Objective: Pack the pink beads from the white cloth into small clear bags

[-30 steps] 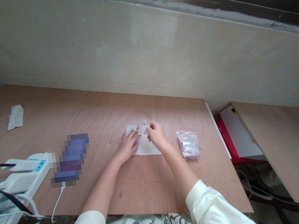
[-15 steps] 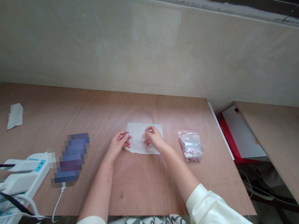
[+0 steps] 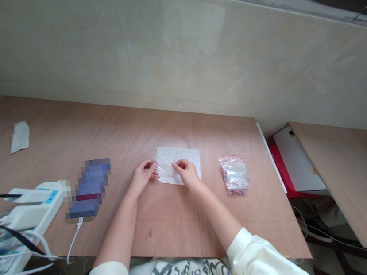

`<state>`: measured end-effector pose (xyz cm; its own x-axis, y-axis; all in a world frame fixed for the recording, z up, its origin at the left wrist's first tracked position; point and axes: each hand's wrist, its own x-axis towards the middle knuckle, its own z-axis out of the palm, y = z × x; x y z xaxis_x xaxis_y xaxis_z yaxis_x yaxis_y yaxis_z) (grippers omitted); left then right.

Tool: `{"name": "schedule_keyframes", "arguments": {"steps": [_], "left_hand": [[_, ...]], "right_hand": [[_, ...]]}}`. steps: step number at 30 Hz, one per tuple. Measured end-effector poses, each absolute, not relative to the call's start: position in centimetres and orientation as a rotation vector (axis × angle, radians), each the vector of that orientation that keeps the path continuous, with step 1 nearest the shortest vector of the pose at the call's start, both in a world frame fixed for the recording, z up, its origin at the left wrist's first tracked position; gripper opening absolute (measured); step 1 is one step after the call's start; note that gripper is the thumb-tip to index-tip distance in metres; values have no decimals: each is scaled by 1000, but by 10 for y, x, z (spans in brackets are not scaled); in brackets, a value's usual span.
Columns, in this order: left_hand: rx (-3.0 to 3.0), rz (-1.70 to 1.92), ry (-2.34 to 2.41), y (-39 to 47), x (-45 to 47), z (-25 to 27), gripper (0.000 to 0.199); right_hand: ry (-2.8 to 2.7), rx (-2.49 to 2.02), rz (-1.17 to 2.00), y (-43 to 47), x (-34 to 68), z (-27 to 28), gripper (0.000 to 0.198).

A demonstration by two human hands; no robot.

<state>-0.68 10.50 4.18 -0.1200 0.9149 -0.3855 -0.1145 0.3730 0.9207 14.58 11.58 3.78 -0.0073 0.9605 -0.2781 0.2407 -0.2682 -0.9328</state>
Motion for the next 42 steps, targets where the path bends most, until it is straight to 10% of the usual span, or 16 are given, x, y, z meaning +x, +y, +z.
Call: {"name": "schedule_keyframes", "arguments": {"steps": [42], "left_hand": [[1018, 1120, 1349, 122, 1, 46, 23]], "right_hand": [[-1370, -1866, 1050, 126, 146, 20, 24]]}}
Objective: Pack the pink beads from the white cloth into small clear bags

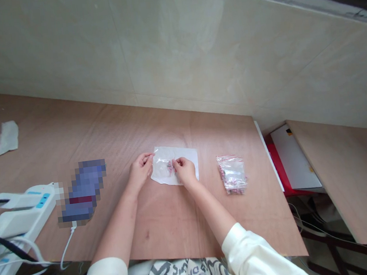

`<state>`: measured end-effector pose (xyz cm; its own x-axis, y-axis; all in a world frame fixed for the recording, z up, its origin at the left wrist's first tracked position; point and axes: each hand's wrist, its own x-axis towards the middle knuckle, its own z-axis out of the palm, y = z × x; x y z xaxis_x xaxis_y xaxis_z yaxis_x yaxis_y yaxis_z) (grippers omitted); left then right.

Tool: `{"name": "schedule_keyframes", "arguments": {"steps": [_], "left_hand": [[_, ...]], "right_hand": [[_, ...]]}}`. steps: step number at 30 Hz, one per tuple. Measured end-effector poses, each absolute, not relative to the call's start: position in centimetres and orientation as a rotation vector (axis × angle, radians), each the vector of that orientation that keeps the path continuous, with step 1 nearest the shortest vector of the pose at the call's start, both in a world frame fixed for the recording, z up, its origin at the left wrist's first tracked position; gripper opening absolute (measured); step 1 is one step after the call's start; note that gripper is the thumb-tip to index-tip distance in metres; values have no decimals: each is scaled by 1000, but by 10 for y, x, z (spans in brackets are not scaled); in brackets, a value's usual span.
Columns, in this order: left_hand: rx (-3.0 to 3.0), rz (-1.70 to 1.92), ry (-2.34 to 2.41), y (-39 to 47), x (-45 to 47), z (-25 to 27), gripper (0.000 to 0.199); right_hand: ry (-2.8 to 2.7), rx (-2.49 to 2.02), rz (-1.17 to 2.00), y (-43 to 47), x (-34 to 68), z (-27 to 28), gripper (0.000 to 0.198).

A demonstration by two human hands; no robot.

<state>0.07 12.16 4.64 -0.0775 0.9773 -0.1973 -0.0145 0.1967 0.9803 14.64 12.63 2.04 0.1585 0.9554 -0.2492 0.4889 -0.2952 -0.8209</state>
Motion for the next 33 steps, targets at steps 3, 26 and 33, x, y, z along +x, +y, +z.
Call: {"name": "schedule_keyframes", "arguments": {"steps": [3, 26, 33], "left_hand": [[1026, 1121, 1366, 122, 2, 50, 22], [1135, 1151, 1377, 130, 15, 57, 18], [1156, 1149, 1398, 130, 15, 60, 18]], "right_hand": [[-1356, -1851, 1068, 126, 147, 20, 24], [-835, -1625, 1427, 130, 148, 27, 20], [-804, -1608, 1443, 130, 149, 30, 21]]}}
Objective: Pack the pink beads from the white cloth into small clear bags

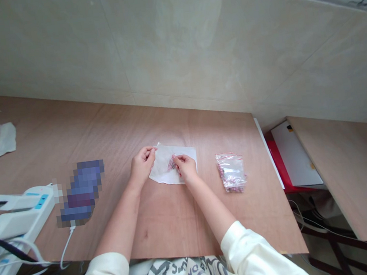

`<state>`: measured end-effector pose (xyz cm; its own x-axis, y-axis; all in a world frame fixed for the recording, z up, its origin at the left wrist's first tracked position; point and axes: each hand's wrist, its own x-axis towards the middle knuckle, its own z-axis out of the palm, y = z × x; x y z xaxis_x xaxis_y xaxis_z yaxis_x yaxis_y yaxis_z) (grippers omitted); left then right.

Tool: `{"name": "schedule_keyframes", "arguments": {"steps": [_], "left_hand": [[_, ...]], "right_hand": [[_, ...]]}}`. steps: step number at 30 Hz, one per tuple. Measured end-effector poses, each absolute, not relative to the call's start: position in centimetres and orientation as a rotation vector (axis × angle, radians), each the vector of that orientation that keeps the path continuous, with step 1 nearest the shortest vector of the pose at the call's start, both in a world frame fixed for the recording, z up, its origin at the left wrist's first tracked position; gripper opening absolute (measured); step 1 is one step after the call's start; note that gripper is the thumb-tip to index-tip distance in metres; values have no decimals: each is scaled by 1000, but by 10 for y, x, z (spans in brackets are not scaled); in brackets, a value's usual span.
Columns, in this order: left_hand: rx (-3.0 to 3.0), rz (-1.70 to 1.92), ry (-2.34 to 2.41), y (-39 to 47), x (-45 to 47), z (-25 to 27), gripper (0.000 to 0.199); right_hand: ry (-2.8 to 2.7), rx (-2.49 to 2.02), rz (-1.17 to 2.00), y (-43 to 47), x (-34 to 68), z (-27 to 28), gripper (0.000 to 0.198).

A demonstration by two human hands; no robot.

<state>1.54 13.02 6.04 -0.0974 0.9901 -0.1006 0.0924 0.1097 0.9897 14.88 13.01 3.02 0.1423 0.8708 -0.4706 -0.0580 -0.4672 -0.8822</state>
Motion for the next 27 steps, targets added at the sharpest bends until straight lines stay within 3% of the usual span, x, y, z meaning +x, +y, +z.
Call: {"name": "schedule_keyframes", "arguments": {"steps": [27], "left_hand": [[1162, 1149, 1414, 129, 10, 60, 19]], "right_hand": [[-786, -1538, 1551, 130, 154, 41, 19]]}}
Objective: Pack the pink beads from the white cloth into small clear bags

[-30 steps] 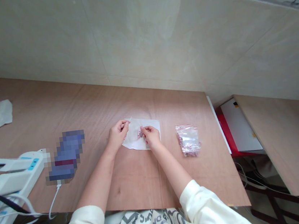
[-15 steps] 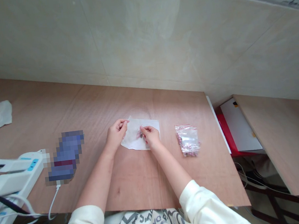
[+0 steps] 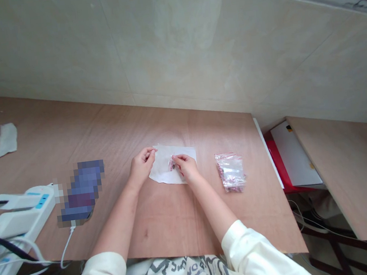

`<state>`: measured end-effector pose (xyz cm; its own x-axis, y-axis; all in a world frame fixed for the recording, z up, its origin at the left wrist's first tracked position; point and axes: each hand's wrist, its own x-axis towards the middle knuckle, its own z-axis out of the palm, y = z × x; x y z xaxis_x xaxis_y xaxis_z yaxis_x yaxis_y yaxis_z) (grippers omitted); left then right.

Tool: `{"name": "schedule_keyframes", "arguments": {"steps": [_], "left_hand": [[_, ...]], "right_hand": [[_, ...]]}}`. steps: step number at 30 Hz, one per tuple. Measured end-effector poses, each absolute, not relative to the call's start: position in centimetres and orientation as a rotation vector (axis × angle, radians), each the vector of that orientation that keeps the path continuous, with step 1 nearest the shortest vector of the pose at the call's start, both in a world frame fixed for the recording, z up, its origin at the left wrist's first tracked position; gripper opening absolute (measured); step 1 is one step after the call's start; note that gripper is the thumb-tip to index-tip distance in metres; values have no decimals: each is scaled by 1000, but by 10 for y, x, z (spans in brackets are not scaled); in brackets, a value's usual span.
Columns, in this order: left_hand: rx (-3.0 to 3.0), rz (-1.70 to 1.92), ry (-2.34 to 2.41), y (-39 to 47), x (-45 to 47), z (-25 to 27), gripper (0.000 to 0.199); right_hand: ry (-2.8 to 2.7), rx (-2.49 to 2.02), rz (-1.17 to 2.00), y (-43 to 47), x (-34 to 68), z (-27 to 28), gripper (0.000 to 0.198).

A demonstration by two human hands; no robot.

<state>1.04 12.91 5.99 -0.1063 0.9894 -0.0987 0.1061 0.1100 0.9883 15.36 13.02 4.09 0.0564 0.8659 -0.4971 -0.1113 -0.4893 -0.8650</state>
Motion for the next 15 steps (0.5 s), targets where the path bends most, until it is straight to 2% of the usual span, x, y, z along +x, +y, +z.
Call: {"name": "schedule_keyframes", "arguments": {"steps": [10, 15], "left_hand": [[1234, 1191, 1494, 125, 5, 62, 19], [1187, 1153, 1457, 118, -1, 67, 21]], "right_hand": [[-762, -1432, 1590, 132, 153, 47, 21], [-829, -1436, 1535, 132, 153, 56, 16]]}}
